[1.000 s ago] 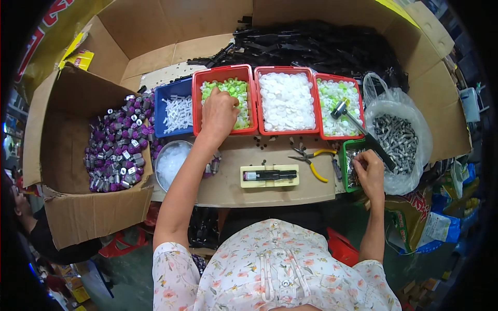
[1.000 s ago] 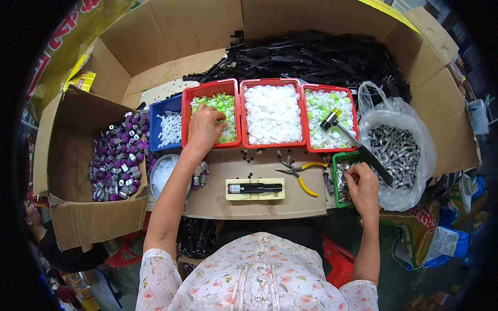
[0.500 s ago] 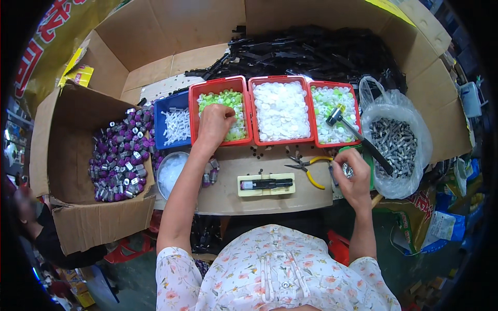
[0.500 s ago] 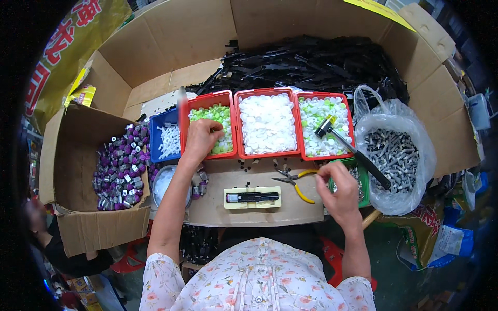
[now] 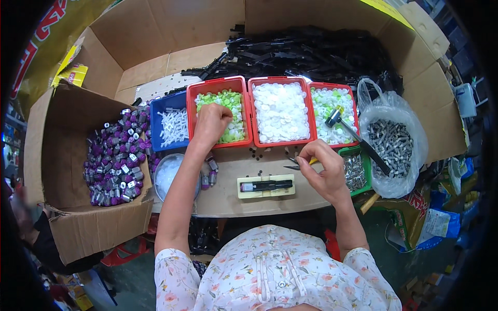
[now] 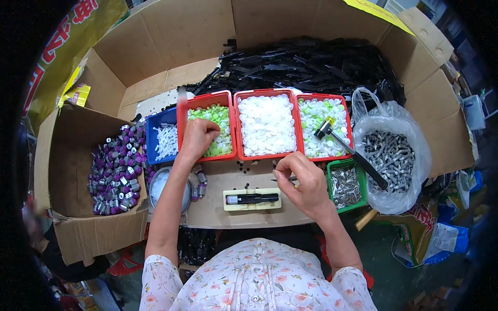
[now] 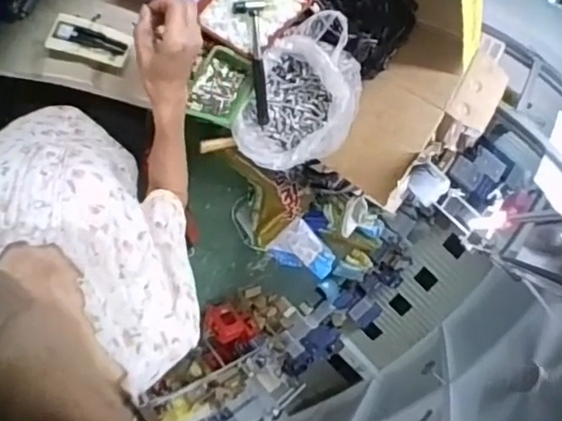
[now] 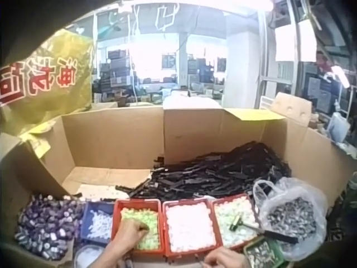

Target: Assembling small plastic and metal components using a jig and manual tools.

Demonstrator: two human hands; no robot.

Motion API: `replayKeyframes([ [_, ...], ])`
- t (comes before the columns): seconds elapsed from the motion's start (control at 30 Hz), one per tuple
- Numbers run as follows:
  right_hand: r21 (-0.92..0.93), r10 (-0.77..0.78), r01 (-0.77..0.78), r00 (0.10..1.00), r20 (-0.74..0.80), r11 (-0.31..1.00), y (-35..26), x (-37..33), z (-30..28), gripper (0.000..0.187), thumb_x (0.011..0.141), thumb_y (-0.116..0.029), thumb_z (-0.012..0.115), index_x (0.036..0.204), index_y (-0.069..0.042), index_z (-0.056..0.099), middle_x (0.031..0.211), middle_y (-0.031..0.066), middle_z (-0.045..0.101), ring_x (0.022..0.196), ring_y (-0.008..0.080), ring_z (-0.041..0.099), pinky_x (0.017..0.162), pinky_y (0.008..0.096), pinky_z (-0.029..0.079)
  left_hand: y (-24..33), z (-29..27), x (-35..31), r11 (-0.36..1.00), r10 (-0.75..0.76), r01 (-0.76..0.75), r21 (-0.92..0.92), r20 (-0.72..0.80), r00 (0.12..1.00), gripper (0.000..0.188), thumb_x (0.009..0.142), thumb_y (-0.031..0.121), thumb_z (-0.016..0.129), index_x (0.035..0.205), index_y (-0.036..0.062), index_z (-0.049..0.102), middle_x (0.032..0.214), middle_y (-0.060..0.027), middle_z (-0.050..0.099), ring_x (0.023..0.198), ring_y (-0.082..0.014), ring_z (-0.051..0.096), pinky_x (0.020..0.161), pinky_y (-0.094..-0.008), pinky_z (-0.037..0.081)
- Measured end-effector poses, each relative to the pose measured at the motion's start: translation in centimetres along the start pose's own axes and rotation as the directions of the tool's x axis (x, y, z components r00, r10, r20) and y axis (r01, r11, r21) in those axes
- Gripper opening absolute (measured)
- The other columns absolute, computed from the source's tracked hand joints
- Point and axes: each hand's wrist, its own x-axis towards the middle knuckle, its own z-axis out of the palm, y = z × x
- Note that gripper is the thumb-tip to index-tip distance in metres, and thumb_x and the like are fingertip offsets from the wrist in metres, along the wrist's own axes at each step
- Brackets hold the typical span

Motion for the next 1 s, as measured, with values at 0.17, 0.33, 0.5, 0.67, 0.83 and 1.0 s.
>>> replayKeyframes([
  [0.17,0.014,-0.068,0.069,0.997,-0.02,0.998,0.4,0.5,1.0,0.012,0.081,0.008,0.067,0.09,0.003,0.059,0.084,0.0104,0.061,0.074,0.0195,0.062,0.065,0.028,0.049,1.5,-0.5,-1.1,0.996,-0.009,-0.005,-0.085,-0.162,0.987,0.012,0.079,0.004,0.072,0.088,-0.0031,0.073,0.081,-0.0126,0.073,0.071,-0.0193,0.069,0.069,-0.0312,0.053],
  [0.33,0.12,-0.108,0.115,0.992,-0.066,0.986,0.3,1.3,2.9,0.014,0.081,0.009,0.067,0.092,0.003,0.06,0.094,0.0125,0.064,0.083,0.0208,0.065,0.069,0.0291,0.053,5.1,-1.3,-4.4,0.822,-0.166,0.113,-0.559,-0.045,0.985,0.013,0.084,0.006,0.072,0.088,-0.0056,0.073,0.077,-0.0065,0.072,0.072,-0.0113,0.067,0.066,-0.0247,0.053],
  [0.5,0.146,-0.173,0.191,0.976,-0.129,0.971,0.3,1.1,4.9,0.016,0.081,0.009,0.068,0.093,0.002,0.06,0.1,0.0161,0.066,0.089,0.0252,0.067,0.075,0.0318,0.055,8.0,0.1,-7.9,0.444,-0.221,0.287,-0.849,0.207,0.953,0.014,0.087,0.007,0.072,0.096,-0.003,0.073,0.081,-0.0063,0.072,0.074,-0.0103,0.067,0.068,-0.0227,0.054],
  [0.67,0.126,-0.22,0.239,0.965,-0.145,0.963,0.6,0.2,5.5,0.018,0.08,0.009,0.069,0.094,0.002,0.059,0.1,0.0167,0.066,0.088,0.0274,0.067,0.073,0.033,0.055,9.4,0.5,-9.6,0.391,-0.281,0.274,-0.878,0.17,0.945,0.013,0.085,0.006,0.073,0.094,-0.0037,0.073,0.08,-0.0073,0.072,0.072,-0.0114,0.067,0.065,-0.0228,0.052],
  [0.83,0.083,-0.231,0.243,0.963,-0.136,0.966,0.5,-0.5,5.9,0.02,0.079,0.01,0.069,0.094,0.002,0.059,0.099,0.0167,0.066,0.087,0.0279,0.067,0.072,0.0334,0.055,9.4,0.7,-10.2,0.383,-0.3,0.283,-0.879,0.172,0.938,0.012,0.085,0.005,0.074,0.093,-0.0035,0.073,0.08,-0.0071,0.072,0.071,-0.0106,0.067,0.066,-0.0215,0.053],
  [1.0,-0.112,-0.363,0.351,0.924,-0.124,0.93,0.0,-0.6,6.0,0.019,0.08,0.005,0.07,0.096,0.0,0.061,0.098,0.0133,0.066,0.087,0.0283,0.067,0.074,0.0356,0.055,9.6,0.5,-10.7,0.407,-0.32,0.293,-0.865,0.166,0.933,0.011,0.085,0.005,0.074,0.093,-0.0035,0.073,0.08,-0.0071,0.072,0.07,-0.0103,0.067,0.065,-0.0219,0.053],
])
